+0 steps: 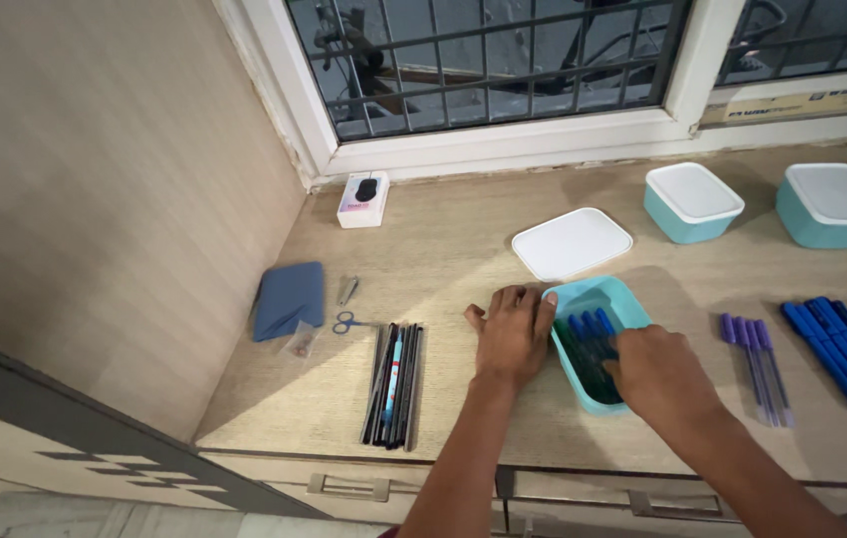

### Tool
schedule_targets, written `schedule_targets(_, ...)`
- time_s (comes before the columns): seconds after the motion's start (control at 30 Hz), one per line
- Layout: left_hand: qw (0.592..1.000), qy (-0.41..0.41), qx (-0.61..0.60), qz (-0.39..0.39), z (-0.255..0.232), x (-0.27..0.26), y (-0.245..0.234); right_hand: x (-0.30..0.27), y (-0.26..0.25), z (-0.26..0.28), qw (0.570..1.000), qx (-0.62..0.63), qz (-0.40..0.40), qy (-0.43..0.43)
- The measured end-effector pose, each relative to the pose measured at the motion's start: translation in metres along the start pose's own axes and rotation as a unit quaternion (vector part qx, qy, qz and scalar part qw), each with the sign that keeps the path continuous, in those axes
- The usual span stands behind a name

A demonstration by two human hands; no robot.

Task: The person organizes various stationery items, including pens, pencils, and scissors, into a light blue plastic container. They pick up items from the table and place them into the container one by one, arranging them neatly inside. The task concludes with the person closing the container's lid.

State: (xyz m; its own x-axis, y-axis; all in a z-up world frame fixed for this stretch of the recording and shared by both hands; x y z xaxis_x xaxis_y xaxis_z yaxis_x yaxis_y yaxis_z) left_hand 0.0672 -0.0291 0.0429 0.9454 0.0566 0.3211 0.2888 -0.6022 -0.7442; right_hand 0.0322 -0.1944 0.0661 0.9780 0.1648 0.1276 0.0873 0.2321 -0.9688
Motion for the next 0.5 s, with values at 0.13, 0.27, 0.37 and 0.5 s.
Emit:
schedule_targets(0.13, 1.0, 0.001, -0.004, -0.004, 0.003, 0.004, 0.0, 0.0, -0.018, -0.009, 0.996, 0.041, -0.078, -0.002)
schedule_targets(0.27, 1.0, -0.025, -0.012, -0.005, 0.009, 0.008, 0.002, -0.002, -0.043, -0.047, 0.985, 0.059, -0.159, 0.027)
schedule_targets(0.37, 1.0, -0.022, -0.005, -0.012, 0.01, 0.008, 0.003, 0.0, -0.05, -0.089, 0.983, 0.032, -0.168, 0.062)
schedule_targets(0.5, 0.999, -0.003, -0.015, -0.038, 0.008, 0.006, 0.0, -0.006, -0.043, -0.143, 0.98, 0.033, -0.164, 0.107)
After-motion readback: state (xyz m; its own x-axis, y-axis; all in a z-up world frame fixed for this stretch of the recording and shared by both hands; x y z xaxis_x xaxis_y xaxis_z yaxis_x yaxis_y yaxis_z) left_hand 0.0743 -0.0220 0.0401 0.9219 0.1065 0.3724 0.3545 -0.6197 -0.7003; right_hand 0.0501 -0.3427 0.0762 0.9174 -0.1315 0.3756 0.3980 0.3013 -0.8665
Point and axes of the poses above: each hand's wrist, its own x-axis towards the middle knuckle, its own y-axis out of the palm, z = x × y, the point moved 9 cm from there along x, towards the middle knuckle, and after that the axes turned 5 degrees about -z, right-handed, at the moved point
